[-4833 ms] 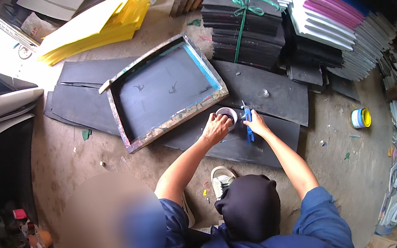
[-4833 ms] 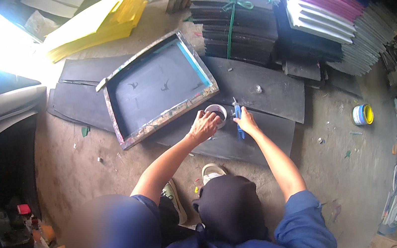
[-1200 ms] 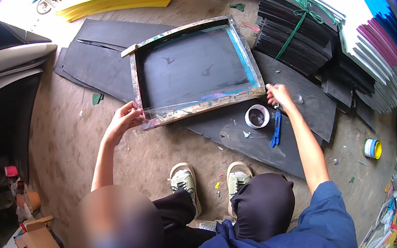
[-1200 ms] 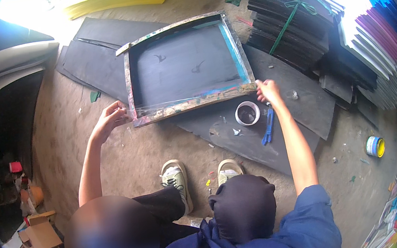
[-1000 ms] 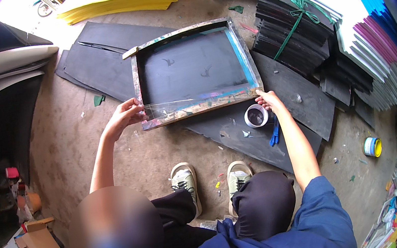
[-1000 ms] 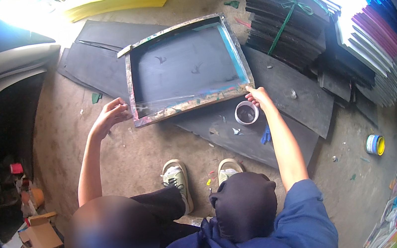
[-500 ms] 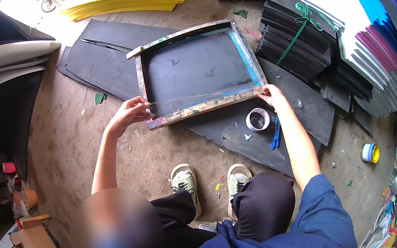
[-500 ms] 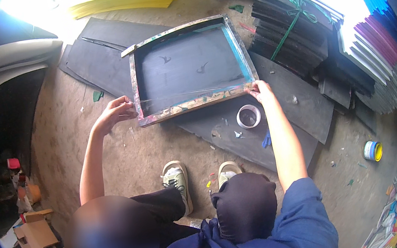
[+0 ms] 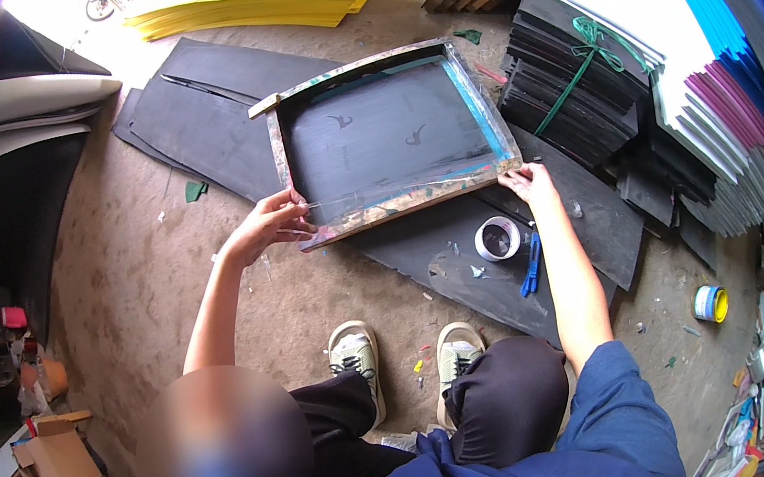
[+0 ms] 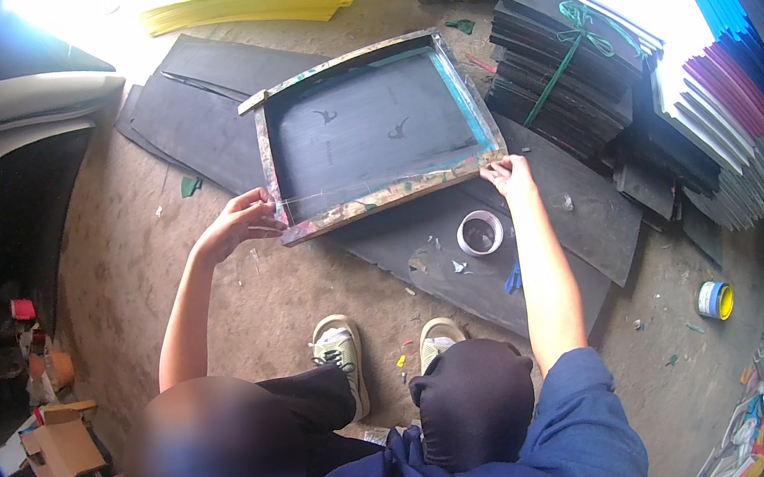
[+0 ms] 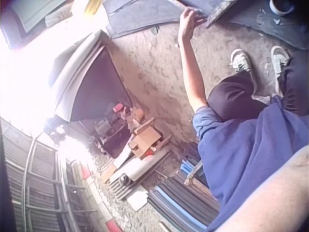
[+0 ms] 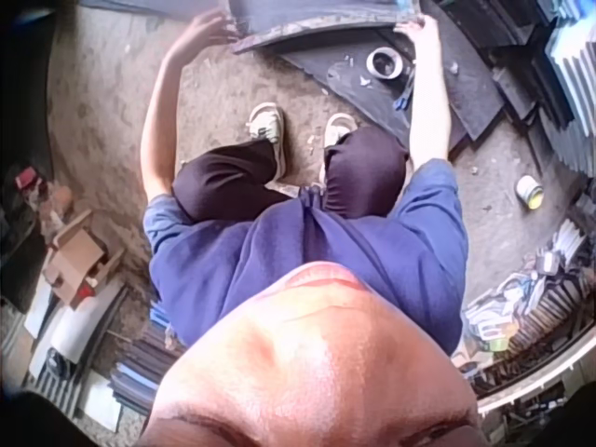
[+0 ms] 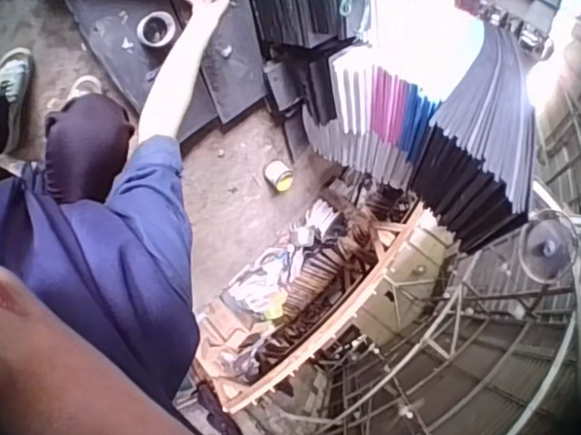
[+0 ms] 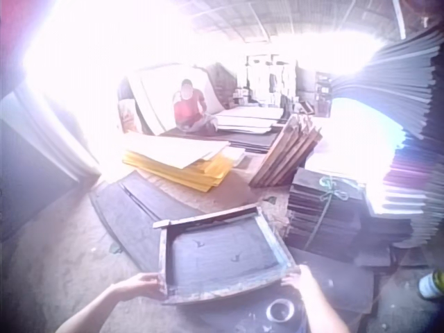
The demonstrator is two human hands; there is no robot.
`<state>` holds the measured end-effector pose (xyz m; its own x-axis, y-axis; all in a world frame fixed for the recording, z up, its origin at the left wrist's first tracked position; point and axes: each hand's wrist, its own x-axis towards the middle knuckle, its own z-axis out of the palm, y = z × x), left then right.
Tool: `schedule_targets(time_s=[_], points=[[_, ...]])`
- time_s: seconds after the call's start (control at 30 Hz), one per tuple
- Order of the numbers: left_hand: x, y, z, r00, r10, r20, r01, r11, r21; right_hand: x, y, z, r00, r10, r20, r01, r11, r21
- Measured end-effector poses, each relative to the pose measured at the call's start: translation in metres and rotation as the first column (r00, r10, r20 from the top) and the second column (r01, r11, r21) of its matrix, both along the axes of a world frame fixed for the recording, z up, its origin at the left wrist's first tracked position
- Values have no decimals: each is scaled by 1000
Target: The person sits on the floor and applies clear adhesive tape to the edges of a rectangular wooden frame. They use a utility knife to cut the tape and smooth it down along the frame's perimeter.
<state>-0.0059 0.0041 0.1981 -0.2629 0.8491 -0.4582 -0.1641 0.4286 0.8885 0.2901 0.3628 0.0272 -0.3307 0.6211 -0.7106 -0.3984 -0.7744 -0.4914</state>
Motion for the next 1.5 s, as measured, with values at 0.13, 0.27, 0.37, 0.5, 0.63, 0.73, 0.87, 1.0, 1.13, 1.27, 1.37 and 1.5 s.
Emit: schedule_targets(time_s=[0.13, 0.27, 0.37, 0.5, 0.63, 0.73, 0.87, 1.0, 1.13, 1.27, 1.37, 1.5], points=[[-10, -8, 6, 997, 64, 35, -65, 997, 38, 0, 6, 38, 955, 264, -134, -222, 939, 263], [-11, -20, 20, 982, 85, -167, -90, 996, -18, -7, -6, 92, 955, 209, 210, -293, 770, 566], [-9, -22, 21, 948, 7, -319, 5, 999, 36, -1, -18, 113, 732, -300, 612, -503, 367, 782], [-2, -22, 27, 909, 10, -418, 39, 993, 109, 21, -41, 103, 688, -465, 558, -558, 154, 816], [-5, -22, 18, 856, 4, -517, 28, 998, 54, 17, -51, 63, 782, -156, 603, -480, 467, 743], [-20, -31, -8, 788, -47, -613, 45, 999, -20, 8, -57, 48, 710, -14, 704, -603, 504, 618], [-30, -48, -44, 840, -129, -527, 27, 980, -197, 0, -53, 10, 536, 1, 845, -792, 348, 502], [-34, -50, -80, 842, -146, -520, 24, 972, -235, 3, -41, -34, 388, -168, 906, -897, 159, 413], [-35, -81, -87, 790, -212, -575, -19, 929, -369, -23, -88, -12, 183, -57, 981, -965, 180, 191], [-31, -63, -93, 799, -174, -576, -9, 954, -299, -13, -73, 3, 57, -201, 978, -992, 101, 79], [-24, -50, -90, 792, -200, -577, 33, 958, -286, -9, -60, 9, -5, -399, 917, -994, 101, 38], [-20, -41, -80, 784, -195, -589, 50, 966, -254, -19, -45, 33, -13, -532, 847, -989, 130, 67]])
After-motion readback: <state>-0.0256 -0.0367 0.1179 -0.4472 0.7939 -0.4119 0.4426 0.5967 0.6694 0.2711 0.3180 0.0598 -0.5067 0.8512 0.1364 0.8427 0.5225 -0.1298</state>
